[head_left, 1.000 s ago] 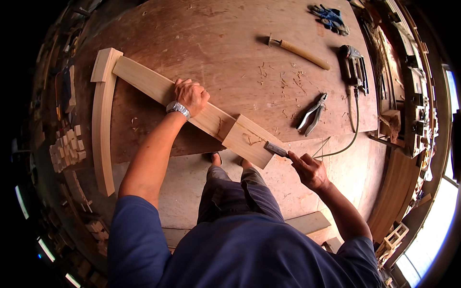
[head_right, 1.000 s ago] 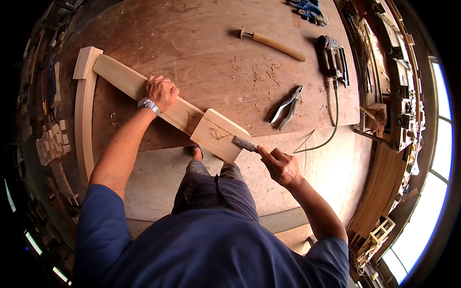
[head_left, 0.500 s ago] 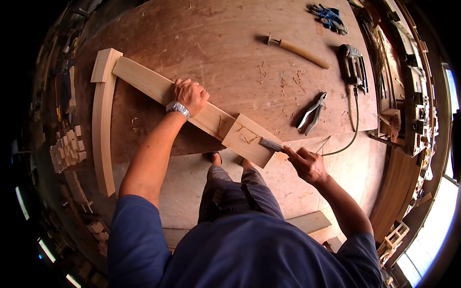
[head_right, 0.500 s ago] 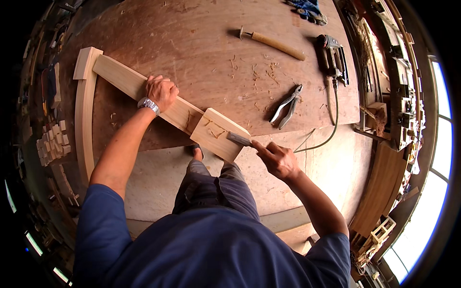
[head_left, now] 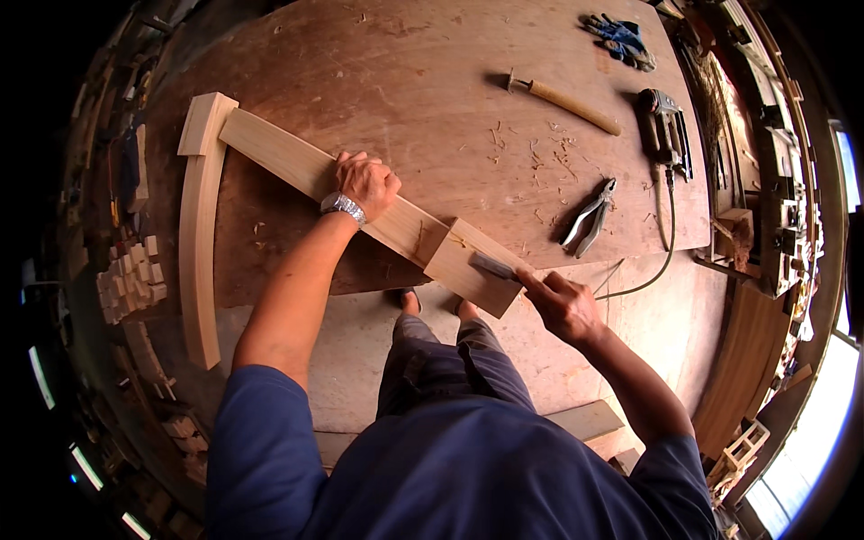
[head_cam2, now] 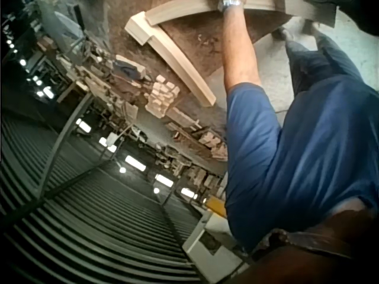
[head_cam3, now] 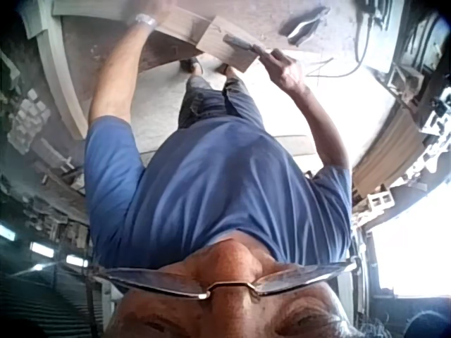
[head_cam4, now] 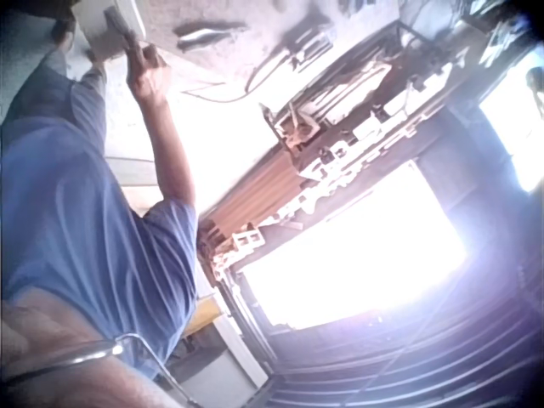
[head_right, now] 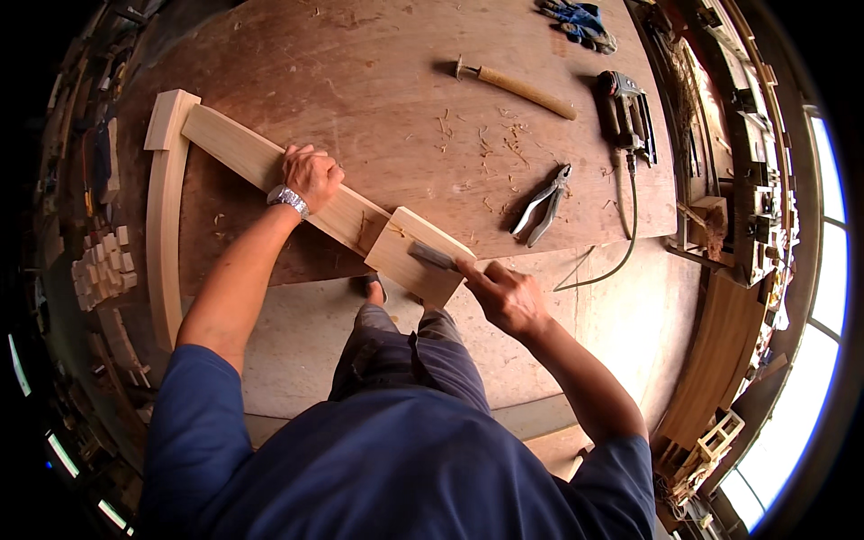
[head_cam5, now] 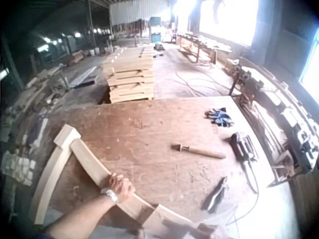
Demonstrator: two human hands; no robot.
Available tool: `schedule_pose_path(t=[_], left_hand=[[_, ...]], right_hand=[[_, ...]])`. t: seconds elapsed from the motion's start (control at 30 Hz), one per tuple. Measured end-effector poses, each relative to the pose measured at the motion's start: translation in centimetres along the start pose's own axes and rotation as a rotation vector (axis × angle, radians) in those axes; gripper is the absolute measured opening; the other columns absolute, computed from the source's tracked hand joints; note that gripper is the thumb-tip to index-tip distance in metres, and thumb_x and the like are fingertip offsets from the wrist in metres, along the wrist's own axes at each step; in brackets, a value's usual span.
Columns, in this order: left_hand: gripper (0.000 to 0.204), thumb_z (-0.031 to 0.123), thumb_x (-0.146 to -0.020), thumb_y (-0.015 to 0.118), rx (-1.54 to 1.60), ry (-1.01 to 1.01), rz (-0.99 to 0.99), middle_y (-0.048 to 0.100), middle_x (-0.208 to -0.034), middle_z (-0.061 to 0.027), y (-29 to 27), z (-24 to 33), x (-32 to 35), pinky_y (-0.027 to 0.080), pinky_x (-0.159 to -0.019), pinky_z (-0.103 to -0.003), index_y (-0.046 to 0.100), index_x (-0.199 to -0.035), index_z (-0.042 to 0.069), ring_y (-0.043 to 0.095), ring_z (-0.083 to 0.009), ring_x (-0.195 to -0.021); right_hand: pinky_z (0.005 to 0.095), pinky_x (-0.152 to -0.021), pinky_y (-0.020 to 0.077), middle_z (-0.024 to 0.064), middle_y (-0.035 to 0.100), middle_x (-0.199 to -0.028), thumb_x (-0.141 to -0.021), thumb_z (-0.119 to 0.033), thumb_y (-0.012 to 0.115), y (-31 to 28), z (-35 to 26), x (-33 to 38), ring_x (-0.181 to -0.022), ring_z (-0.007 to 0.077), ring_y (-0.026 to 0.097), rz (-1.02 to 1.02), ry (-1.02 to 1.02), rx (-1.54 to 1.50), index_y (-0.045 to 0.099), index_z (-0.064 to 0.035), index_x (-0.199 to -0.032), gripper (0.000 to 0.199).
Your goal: The person assembles wooden frames by picking up planks from a stack, placing them on a workbench, and joining them with a chisel and pliers. The person repeatedly handles multiple planks, aligns them into rectangular frames, and secures the joints.
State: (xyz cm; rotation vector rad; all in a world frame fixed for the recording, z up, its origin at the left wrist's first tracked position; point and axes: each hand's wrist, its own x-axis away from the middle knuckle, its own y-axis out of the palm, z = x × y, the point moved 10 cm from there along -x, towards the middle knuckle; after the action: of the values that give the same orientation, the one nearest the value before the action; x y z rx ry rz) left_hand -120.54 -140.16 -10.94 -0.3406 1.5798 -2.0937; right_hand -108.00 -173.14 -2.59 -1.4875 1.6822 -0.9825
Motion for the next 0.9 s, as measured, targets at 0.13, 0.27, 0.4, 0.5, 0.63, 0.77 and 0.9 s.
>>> schedule_pose_path(t=[0.13,0.27,0.4,0.5,0.63,0.77,0.9], left_hand=[[0.029,0.026,-0.086,0.063,-0.01,0.019,0.011,0.07,-0.075,-0.0103,0.0,0.1,0.0,0.042,-0.085,-0.048,0.066,-0.063,0.009,0.063,-0.0342,-0.08],[0.029,0.026,-0.087,0.063,-0.014,0.022,0.019,0.069,-0.075,-0.01,0.0,0.2,-0.1,0.043,-0.088,-0.047,0.067,-0.063,0.009,0.063,-0.034,-0.08],[0.032,0.028,-0.088,0.064,-0.056,0.063,0.126,0.069,-0.074,-0.0098,-0.7,0.5,0.6,0.042,-0.093,-0.047,0.067,-0.062,0.01,0.062,-0.0333,-0.082],[0.039,0.049,-0.093,0.066,-0.016,-0.051,0.141,0.072,-0.096,-0.0112,-0.6,1.8,1.4,0.032,-0.114,-0.057,0.074,-0.084,0.011,0.061,-0.0335,-0.107],[0.071,0.071,-0.092,0.061,0.079,0.032,0.094,0.065,-0.132,-0.0157,-1.4,9.8,4.9,0.017,-0.125,-0.065,0.069,-0.127,0.01,0.048,-0.0371,-0.139],[0.076,0.066,-0.095,0.061,0.061,0.031,0.083,0.055,-0.146,-0.0217,-1.1,12.7,7.6,0.019,-0.125,-0.063,0.06,-0.143,0.007,0.039,-0.0422,-0.147],[0.055,0.032,-0.098,0.066,0.092,-0.198,0.234,0.045,-0.156,-0.0273,0.3,8.7,8.6,0.024,-0.126,-0.057,0.058,-0.145,0.004,0.032,-0.0483,-0.15]], right_hand=[[0.0418,-0.052,0.0524,0.0093,0.062,-0.078,-0.095,-0.012,0.069,-0.3,0.7,-2.7,-0.063,0.0283,0.065,0.086,-0.005,-0.039,0.068,-0.0158,-0.137,0.042],[0.0416,-0.054,0.0512,0.0114,0.065,-0.079,-0.094,-0.013,0.073,-2.6,2.6,0.0,-0.063,0.0283,0.064,0.222,0.181,-0.152,0.07,-0.0143,-0.133,0.039],[0.0418,-0.057,0.052,0.0141,0.066,-0.08,-0.094,-0.013,0.075,-2.5,3.0,5.9,-0.068,0.0327,0.067,0.233,0.389,-0.155,0.072,-0.0124,-0.129,0.035],[0.0377,-0.065,0.0551,0.0164,0.073,-0.091,-0.096,-0.011,0.072,-1.6,3.1,10.7,-0.073,0.0303,0.071,0.38,0.483,-0.288,0.072,-0.0064,-0.127,0.031],[0.0314,-0.067,0.0532,0.0125,0.075,-0.092,-0.099,-0.012,0.07,1.2,4.7,15.4,-0.072,0.0172,0.067,0.41,0.753,-0.492,0.072,-0.0018,-0.127,0.029],[0.0287,-0.067,0.0497,0.0062,0.067,-0.079,-0.103,-0.016,0.068,0.9,5.7,14.5,-0.071,0.0103,0.058,0.419,0.829,-0.651,0.071,-0.0004,-0.128,0.03],[0.0297,-0.067,0.0497,0.0047,0.064,-0.078,-0.103,-0.018,0.066,0.8,8.1,11.3,-0.072,0.0106,0.058,0.416,0.787,-0.721,0.07,0.0006,-0.128,0.031]])
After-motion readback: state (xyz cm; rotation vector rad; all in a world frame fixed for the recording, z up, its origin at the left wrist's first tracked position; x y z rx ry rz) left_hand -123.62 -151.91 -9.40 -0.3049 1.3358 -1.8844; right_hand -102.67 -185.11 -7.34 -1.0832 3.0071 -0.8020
